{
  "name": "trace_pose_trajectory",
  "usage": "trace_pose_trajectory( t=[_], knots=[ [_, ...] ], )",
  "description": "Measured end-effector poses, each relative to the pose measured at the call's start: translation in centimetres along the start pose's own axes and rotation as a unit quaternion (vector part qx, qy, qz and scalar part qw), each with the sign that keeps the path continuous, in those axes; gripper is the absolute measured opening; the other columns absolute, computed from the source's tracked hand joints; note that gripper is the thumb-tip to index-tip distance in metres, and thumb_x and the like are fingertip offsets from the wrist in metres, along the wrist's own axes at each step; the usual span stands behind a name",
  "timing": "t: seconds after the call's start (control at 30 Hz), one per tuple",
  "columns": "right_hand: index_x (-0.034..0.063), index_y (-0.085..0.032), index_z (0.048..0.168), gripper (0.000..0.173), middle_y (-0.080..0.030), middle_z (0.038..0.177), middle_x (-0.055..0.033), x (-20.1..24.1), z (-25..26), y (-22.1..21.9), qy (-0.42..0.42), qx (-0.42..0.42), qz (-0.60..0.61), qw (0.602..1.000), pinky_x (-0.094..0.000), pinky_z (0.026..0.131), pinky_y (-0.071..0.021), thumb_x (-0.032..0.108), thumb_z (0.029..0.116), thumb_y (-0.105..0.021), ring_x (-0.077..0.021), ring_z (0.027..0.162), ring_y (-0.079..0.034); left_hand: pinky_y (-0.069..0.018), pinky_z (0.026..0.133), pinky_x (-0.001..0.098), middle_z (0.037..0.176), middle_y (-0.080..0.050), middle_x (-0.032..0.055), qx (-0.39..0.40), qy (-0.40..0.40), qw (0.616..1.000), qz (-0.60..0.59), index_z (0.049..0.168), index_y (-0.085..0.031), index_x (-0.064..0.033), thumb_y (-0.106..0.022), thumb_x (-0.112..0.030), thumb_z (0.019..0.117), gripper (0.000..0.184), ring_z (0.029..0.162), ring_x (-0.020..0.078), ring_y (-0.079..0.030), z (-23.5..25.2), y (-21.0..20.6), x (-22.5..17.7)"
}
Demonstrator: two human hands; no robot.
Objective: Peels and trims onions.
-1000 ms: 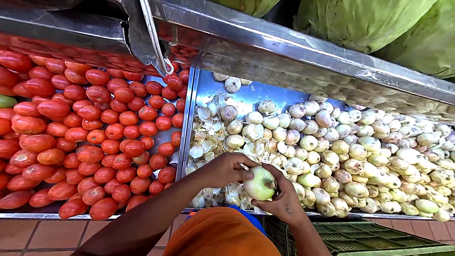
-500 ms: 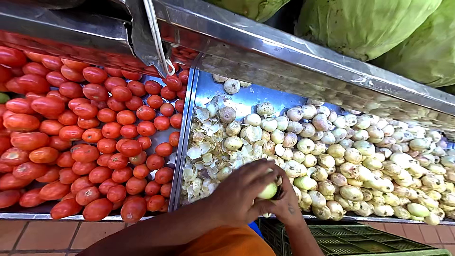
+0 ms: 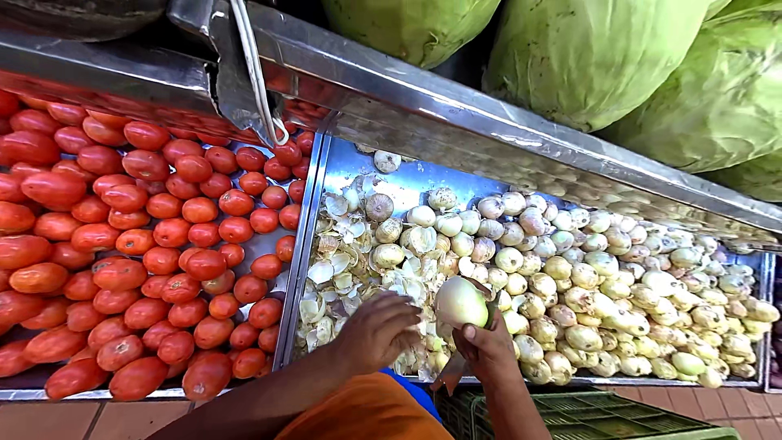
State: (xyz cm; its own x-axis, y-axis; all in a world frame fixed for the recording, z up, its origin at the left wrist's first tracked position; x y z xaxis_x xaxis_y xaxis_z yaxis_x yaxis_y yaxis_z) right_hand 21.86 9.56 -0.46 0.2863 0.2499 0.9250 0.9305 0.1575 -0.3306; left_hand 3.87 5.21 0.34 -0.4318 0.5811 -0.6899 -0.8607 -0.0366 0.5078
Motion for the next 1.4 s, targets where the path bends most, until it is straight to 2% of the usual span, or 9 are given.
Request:
trace_pose_trajectory(
  t=[0.1,0.23,0.37,0.57,0.9,1.03,1.17,1.3,1.4],
  knots=[
    [0.0191,-0.059,0.133,0.076,-0.069,0.083,-0.0069,-0.4,0.2,-1.0,-0.025,0.017,-0.026,0.999,-0.0204,0.039,-0.0436,0.029,0.067,-0.096,-0.0044,0.044,-0.049,-0.0532,0.105,0.0429,0.134,-0.064,0.0099,-0.086,0.074,0.994,0.001,0.129,-0.065,-0.0059,-0.043,-0.048,0.108,0.052,0.125,0.0206,-0.061,2.4,3.9,0.1],
    [0.0164,-0.059,0.126,0.072,-0.067,0.076,-0.0051,-1.2,0.4,-2.5,-0.061,0.009,-0.006,0.998,-0.02,0.039,-0.0433,0.035,0.0668,-0.096,-0.0044,0.044,-0.051,-0.0427,0.117,0.0434,0.164,-0.03,0.0173,0.013,0.047,0.998,-0.032,0.156,-0.038,-0.0039,-0.048,-0.057,0.1037,0.075,0.149,0.0263,-0.038,4.7,0.8,-3.2],
    [0.0111,-0.058,0.105,0.065,-0.053,0.054,-0.0011,-1.6,0.7,-2.0,-0.08,-0.034,0.024,0.996,-0.0233,0.035,-0.0408,0.053,0.0691,-0.092,-0.0067,0.036,-0.045,-0.0536,0.105,0.039,0.157,-0.043,0.0216,-0.049,0.095,0.993,-0.045,0.157,-0.031,0.0029,-0.047,-0.042,0.1084,0.068,0.133,0.0248,-0.057,3.1,-1.1,-1.5],
    [0.0107,-0.054,0.111,0.072,-0.052,0.055,-0.0011,-1.4,0.9,-0.7,-0.094,-0.054,-0.048,0.993,-0.0227,0.035,-0.0401,0.063,0.0723,-0.086,-0.007,0.035,-0.043,-0.0615,0.069,0.0364,0.109,-0.065,0.0142,-0.048,0.122,0.991,0.01,0.141,-0.055,0.0004,-0.062,-0.044,0.101,0.06,0.081,0.0201,-0.068,3.1,-0.6,-0.5],
    [0.0111,-0.057,0.099,0.071,-0.05,0.052,-0.0005,-2.2,1.4,-0.1,-0.117,-0.064,-0.039,0.99,-0.0235,0.034,-0.0394,0.074,0.0726,-0.077,-0.0076,0.033,-0.041,-0.0541,0.055,0.0291,0.075,-0.061,0.0028,-0.031,-0.052,0.994,0.091,0.093,-0.071,-0.0084,-0.055,-0.035,0.1064,0.034,0.063,0.0139,-0.062,4.3,0.9,-0.6],
    [0.0097,-0.057,0.1,0.074,-0.052,0.054,-0.0019,-1.7,1.8,0.5,-0.115,-0.082,-0.048,0.989,-0.0232,0.034,-0.0394,0.076,0.0719,-0.077,-0.0076,0.033,-0.041,-0.0566,0.058,0.0393,0.08,-0.063,0.0077,0.142,-0.067,0.987,0.043,0.092,-0.066,-0.0072,-0.044,-0.035,0.11,0.04,0.068,0.0221,-0.065,2.7,-2.3,-0.7],
    [0.0084,-0.055,0.114,0.083,-0.06,0.066,-0.0042,-0.3,2.4,1.1,-0.093,-0.086,-0.154,0.98,-0.0236,0.037,-0.0398,0.075,0.0709,-0.077,-0.0082,0.038,-0.044,-0.0513,0.09,0.0602,0.104,-0.067,0.0193,0.389,0.16,0.907,0.011,0.107,-0.068,-0.002,-0.03,-0.056,0.1089,0.066,0.104,0.0382,-0.066,0.1,-5.5,3.3],
    [0.0112,-0.059,0.127,0.086,-0.072,0.096,-0.0027,1.6,2.8,0.5,-0.067,-0.077,-0.437,0.893,-0.0409,0.072,-0.0619,0.071,0.0691,-0.079,-0.015,0.082,-0.071,-0.0454,0.111,0.0489,0.134,-0.061,0.0112,0.079,0.323,0.941,-0.061,0.139,-0.062,-0.0101,-0.04,-0.044,0.109,0.05,0.128,0.0252,-0.056,1.7,0.4,6.8],
    [0.0134,-0.059,0.13,0.091,-0.07,0.086,-0.0056,1.9,2.8,-1.6,-0.047,-0.091,-0.592,0.799,-0.0524,0.068,-0.0581,0.078,0.0688,-0.076,-0.0236,0.077,-0.07,-0.0552,0.1,0.0422,0.141,-0.056,0.0075,-0.054,0.328,0.912,-0.241,0.145,-0.055,-0.0134,-0.048,-0.035,0.1072,0.044,0.122,0.0184,-0.061,2.6,1.2,4.7]
  ],
)
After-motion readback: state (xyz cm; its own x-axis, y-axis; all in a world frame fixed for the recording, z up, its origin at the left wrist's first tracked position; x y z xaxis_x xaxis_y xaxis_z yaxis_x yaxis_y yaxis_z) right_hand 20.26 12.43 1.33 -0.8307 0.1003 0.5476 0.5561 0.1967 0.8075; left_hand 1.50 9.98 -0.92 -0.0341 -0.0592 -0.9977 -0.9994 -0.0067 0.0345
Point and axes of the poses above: each hand's wrist, its own z-axis towards the middle knuckle, its own y-axis out of the back of the hand, x = y × z, the point moved 10 cm from there along z, towards the middle knuckle
